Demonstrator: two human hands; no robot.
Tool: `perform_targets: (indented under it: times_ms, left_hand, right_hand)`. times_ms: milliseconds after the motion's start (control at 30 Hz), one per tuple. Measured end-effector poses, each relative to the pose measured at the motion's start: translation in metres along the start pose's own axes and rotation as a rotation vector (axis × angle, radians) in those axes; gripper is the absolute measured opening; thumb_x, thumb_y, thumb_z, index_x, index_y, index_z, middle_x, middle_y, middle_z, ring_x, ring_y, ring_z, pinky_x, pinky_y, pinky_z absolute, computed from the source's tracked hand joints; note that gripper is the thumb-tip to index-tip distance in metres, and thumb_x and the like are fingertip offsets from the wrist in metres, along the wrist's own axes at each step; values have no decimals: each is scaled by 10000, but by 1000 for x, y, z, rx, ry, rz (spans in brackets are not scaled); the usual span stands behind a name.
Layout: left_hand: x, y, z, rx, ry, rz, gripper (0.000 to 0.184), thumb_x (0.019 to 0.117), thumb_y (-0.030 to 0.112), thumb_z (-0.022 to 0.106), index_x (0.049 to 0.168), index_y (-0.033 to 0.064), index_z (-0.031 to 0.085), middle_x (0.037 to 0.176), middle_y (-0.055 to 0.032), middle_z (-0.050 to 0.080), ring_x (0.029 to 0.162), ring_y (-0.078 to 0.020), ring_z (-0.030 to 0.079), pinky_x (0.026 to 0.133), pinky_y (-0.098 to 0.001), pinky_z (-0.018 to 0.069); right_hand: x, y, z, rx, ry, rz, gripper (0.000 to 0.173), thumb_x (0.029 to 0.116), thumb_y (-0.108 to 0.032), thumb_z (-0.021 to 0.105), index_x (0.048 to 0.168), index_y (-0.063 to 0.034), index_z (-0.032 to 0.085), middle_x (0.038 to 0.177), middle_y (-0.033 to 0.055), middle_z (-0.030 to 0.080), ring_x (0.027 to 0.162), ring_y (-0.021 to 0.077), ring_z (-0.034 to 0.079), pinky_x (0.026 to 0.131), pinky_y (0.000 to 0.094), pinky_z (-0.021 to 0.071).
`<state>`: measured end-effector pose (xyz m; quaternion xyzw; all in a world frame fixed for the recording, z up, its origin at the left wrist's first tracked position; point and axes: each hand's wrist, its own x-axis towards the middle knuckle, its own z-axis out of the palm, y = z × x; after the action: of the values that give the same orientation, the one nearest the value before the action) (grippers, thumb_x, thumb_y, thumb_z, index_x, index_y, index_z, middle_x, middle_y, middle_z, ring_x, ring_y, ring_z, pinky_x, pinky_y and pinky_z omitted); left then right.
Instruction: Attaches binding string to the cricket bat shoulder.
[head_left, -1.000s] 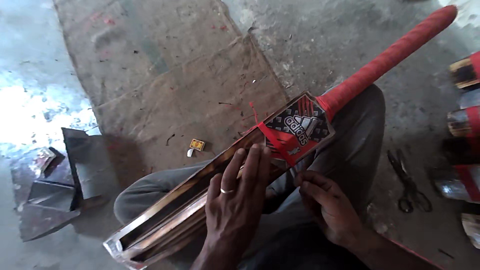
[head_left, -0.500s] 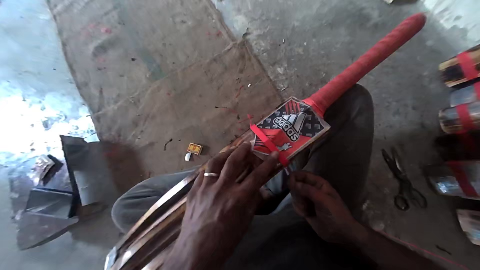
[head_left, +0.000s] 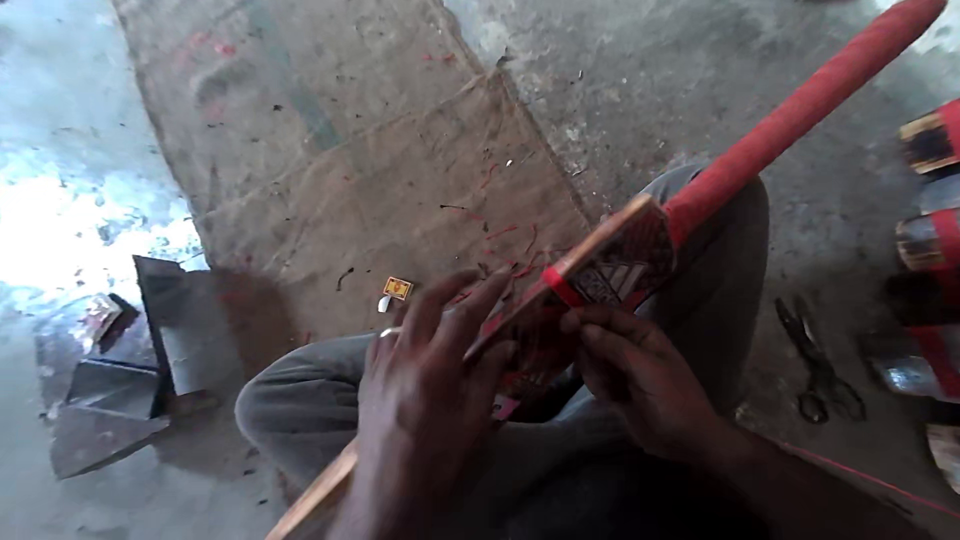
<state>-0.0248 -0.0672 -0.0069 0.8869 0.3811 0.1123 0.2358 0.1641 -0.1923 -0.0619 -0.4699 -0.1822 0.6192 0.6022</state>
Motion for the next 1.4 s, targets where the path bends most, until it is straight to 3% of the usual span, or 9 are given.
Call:
perform_targets:
  times_ms: [67,267,500,667,800,967,1133,1233,1400]
  left_hand:
    - [-16,15,32,300,144,6,671,921,516,676,1527,301,487,1553,-93,464,1379,-371,467,993,-680,400]
    - [-25,18,82,452,113,-12,1033,779,464,772,1641,268,236,1715,-67,149,1554,-331,197,1080,-704,302]
    - [-12,11,64,343,-3,2,1087,753,632,734,1643,250,241,1700,-76,219,1509,-332,315,993,-630,437]
    - [-4,7,36,49,-165,22,827,810,575,717,1539,557,326,1670,-5,297,1433,-267,444,926,-609,497]
    - [6,6,2,-517,-562,-155,866,809,315,798,1532,534,375,1413,167,564,1037,-38,666,798,-339,632]
    - [20,-14,3,-974,-866,-304,791,861,167,757,1531,440,438,1173,-27,717,925,-167,719,774,-336,628]
    - [1,-2,-10,-193,-166,-71,523,964,431,662,1467,354,545,1388,121,610,1185,-67,629,934,-361,586]
    - [-34,28,38,358,178,34,627,915,515,684,1466,238,568,1546,-93,490,1401,-379,450,1045,-698,336]
    - [-47,27,83,643,180,29,777,956,532,601,1624,268,306,1694,32,254,1507,-220,325,1106,-511,343]
  right_hand:
    - [3,-3,4,-46,24,33,254,1069,-235,515,1223,-152,698,708,18,500,513,61,402,463,193,365]
    - [-31,24,-21,-83,136,97,214,1035,-228,550,1142,-163,724,680,-9,474,537,53,409,490,200,364]
    - [-50,45,-44,40,125,66,214,1051,-187,533,1125,-121,722,708,25,517,537,66,434,491,222,397]
    - [-49,25,-39,26,-4,22,195,1054,-180,538,1097,-115,717,694,1,509,537,46,433,498,206,397]
    - [-44,10,-27,56,-100,-26,177,1049,-200,560,1082,-128,718,697,-15,521,540,22,434,497,185,389]
    - [-33,7,-22,55,-93,1,167,1037,-232,574,1080,-183,728,717,-19,534,549,15,431,504,178,381]
    - [-12,-9,-2,-17,-17,21,241,1059,-220,539,1182,-139,730,821,44,623,548,50,445,487,190,390]
    - [-4,-17,10,-21,-5,57,260,1065,-211,514,1223,-133,707,748,40,551,525,68,433,464,197,388]
    - [-32,7,-10,-56,112,108,221,1030,-231,552,1144,-167,731,678,-6,477,524,48,399,479,193,353]
